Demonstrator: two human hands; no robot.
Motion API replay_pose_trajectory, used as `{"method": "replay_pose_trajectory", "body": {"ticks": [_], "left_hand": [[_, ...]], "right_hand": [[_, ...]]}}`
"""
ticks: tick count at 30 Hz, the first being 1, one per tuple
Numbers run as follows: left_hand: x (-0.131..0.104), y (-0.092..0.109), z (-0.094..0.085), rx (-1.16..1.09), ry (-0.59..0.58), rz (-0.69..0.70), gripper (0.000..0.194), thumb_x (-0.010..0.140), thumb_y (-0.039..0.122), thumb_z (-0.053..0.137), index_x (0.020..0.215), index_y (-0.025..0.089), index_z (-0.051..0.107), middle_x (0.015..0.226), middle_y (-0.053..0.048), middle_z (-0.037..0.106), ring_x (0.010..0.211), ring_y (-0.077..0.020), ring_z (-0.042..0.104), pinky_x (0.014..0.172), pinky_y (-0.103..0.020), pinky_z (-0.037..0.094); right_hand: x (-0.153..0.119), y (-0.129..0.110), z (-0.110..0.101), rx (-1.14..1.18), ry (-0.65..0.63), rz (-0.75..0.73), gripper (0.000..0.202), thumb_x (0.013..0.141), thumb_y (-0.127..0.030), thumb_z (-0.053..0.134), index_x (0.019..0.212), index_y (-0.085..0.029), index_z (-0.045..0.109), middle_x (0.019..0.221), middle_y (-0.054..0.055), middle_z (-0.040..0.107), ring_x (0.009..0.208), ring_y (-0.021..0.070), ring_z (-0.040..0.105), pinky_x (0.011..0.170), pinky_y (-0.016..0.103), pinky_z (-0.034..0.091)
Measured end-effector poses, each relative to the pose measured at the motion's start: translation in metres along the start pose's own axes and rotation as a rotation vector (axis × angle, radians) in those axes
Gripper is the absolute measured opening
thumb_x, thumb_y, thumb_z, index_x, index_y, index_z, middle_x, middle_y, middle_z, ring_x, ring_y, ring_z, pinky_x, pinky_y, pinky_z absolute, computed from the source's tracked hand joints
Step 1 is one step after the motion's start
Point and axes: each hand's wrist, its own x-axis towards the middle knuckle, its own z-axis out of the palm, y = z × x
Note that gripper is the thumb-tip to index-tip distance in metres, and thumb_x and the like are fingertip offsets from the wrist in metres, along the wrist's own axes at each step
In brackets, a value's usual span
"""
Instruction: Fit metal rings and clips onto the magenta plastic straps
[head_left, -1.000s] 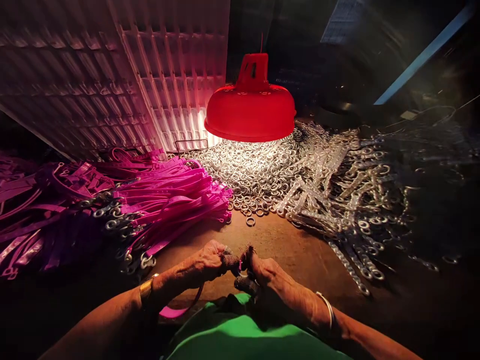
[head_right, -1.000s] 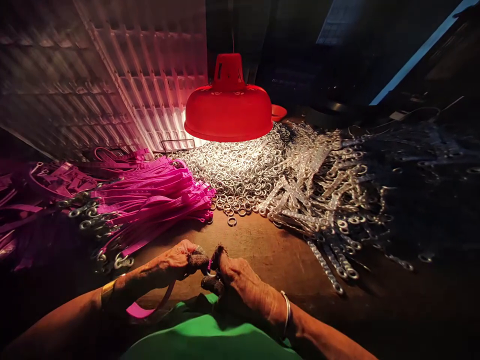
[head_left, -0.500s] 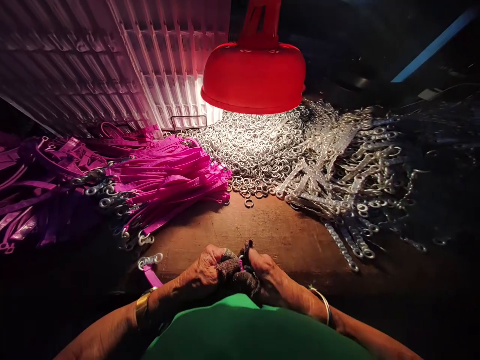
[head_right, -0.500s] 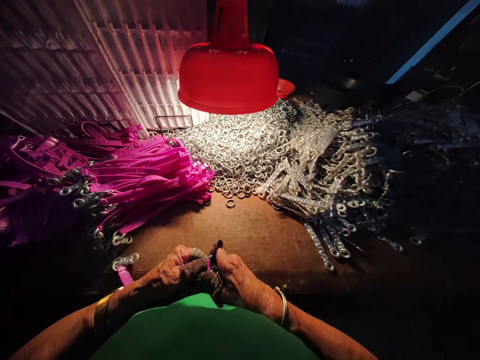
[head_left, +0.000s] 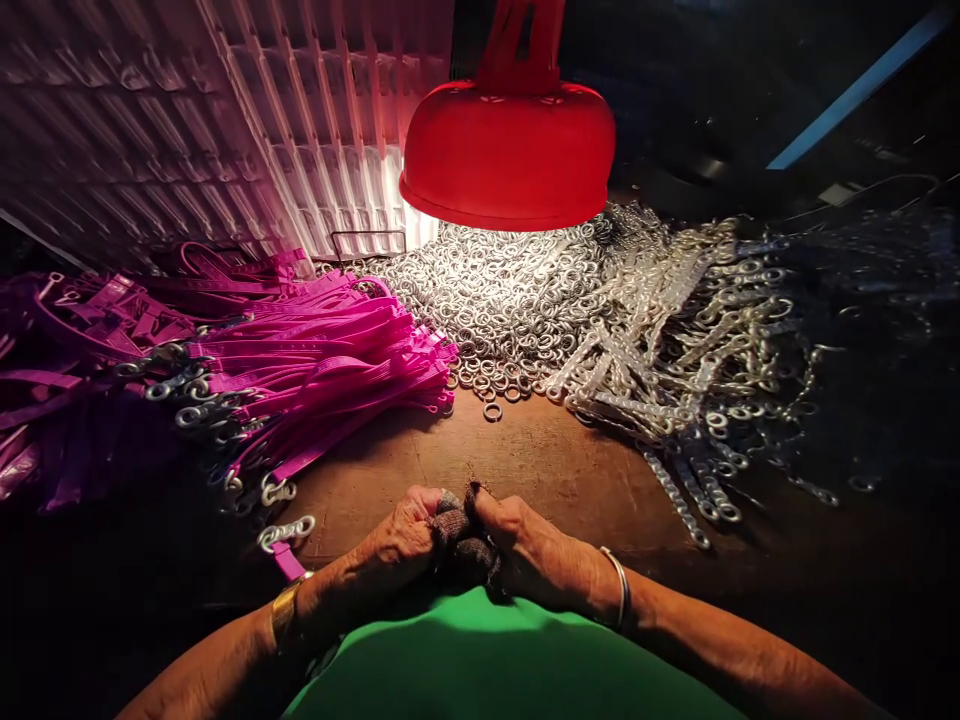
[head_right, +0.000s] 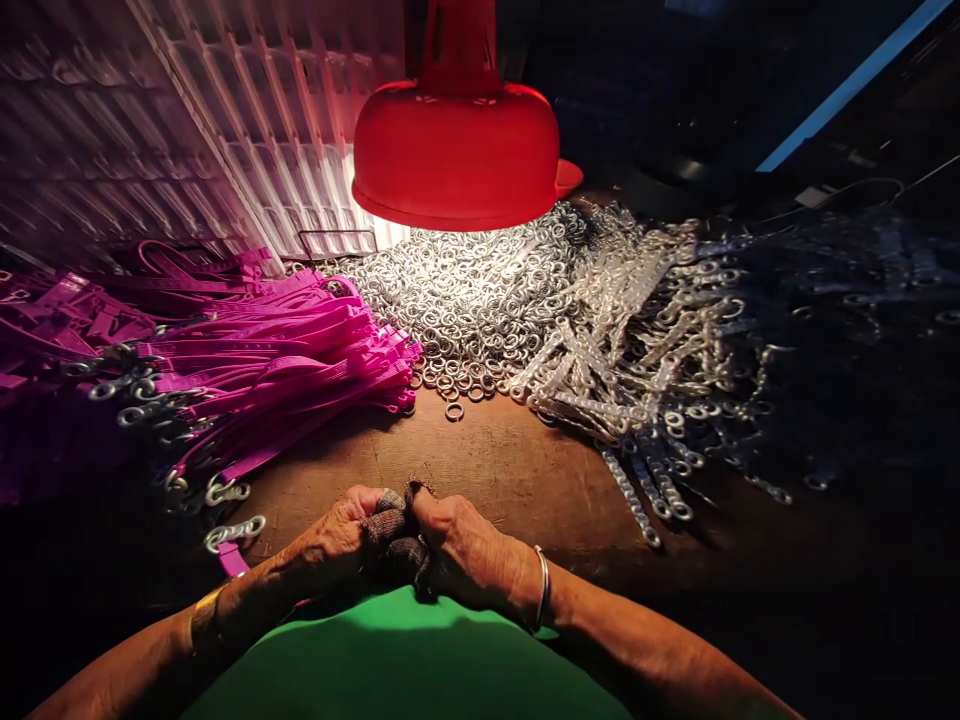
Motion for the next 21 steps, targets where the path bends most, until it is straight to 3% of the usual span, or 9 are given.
{"method": "replay_pose_trajectory", "body": {"ticks": [3, 7, 10, 14, 16, 18, 21], "left_hand": [[0.009, 0.007, -0.006, 0.099, -0.083, 0.025, 0.041, 0.072, 0.052, 0.066, 0.068, 0.012, 0.055, 0.058, 0.002, 0.047, 0.05, -0.0068, 0.041, 0.047, -0.019, 0.029], [0.025, 0.007, -0.03, 0.52, 0.067, 0.105, 0.041, 0.071, 0.054, 0.06, 0.072, 0.014, 0.057, 0.052, 0.004, 0.043, 0.044, -0.0073, 0.035, 0.042, -0.021, 0.026], [0.031, -0.008, -0.049, 0.888, 0.135, 0.277, 0.03, 0.081, 0.043, 0.05, 0.083, 0.015, 0.061, 0.063, 0.0, 0.054, 0.055, -0.0115, 0.046, 0.052, -0.023, 0.034], [0.034, -0.042, -0.06, 1.426, 0.318, 0.545, 0.021, 0.081, 0.025, 0.047, 0.07, 0.018, 0.063, 0.067, -0.003, 0.058, 0.065, -0.0154, 0.05, 0.057, -0.026, 0.032], [0.036, -0.053, -0.059, 1.507, 0.332, 0.651, 0.02, 0.081, 0.026, 0.048, 0.068, 0.019, 0.062, 0.066, -0.003, 0.057, 0.065, -0.0159, 0.05, 0.057, -0.026, 0.031], [0.037, -0.054, -0.058, 1.468, 0.309, 0.697, 0.018, 0.082, 0.032, 0.051, 0.074, 0.021, 0.063, 0.07, -0.003, 0.06, 0.068, -0.0167, 0.052, 0.06, -0.027, 0.036], [0.032, -0.033, -0.062, 1.335, 0.334, 0.744, 0.019, 0.083, 0.033, 0.054, 0.091, 0.021, 0.065, 0.083, -0.005, 0.064, 0.078, -0.0189, 0.057, 0.071, -0.03, 0.044]], "right_hand": [[0.0, 0.002, -0.008, -0.082, 0.005, 0.012, 0.018, 0.086, -0.034, 0.052, 0.088, -0.017, 0.045, 0.067, -0.003, 0.047, 0.055, 0.0072, 0.035, 0.05, 0.02, 0.03], [-0.006, 0.011, -0.019, -0.217, 0.074, 0.043, 0.029, 0.087, -0.046, 0.051, 0.083, -0.018, 0.046, 0.065, -0.003, 0.046, 0.055, 0.0081, 0.034, 0.052, 0.021, 0.029], [-0.019, 0.028, -0.024, -0.359, 0.114, 0.076, 0.028, 0.087, -0.045, 0.052, 0.082, -0.018, 0.046, 0.063, -0.003, 0.046, 0.054, 0.0088, 0.034, 0.05, 0.022, 0.027], [-0.03, 0.06, -0.035, -0.635, 0.129, 0.032, 0.024, 0.083, -0.041, 0.059, 0.078, -0.018, 0.053, 0.073, 0.003, 0.056, 0.064, 0.0136, 0.046, 0.058, 0.024, 0.035], [-0.025, 0.071, -0.049, -0.742, 0.21, 0.001, 0.02, 0.081, -0.038, 0.061, 0.08, -0.018, 0.056, 0.083, 0.006, 0.059, 0.077, 0.0184, 0.051, 0.069, 0.029, 0.041], [-0.014, 0.076, -0.073, -0.803, 0.377, 0.013, 0.015, 0.083, -0.032, 0.057, 0.089, -0.019, 0.059, 0.093, 0.01, 0.06, 0.087, 0.0217, 0.052, 0.08, 0.036, 0.042], [0.003, 0.078, -0.122, -0.886, 0.61, 0.193, 0.02, 0.082, -0.021, 0.05, 0.099, -0.021, 0.06, 0.09, 0.01, 0.059, 0.084, 0.0231, 0.051, 0.08, 0.039, 0.041]]}}
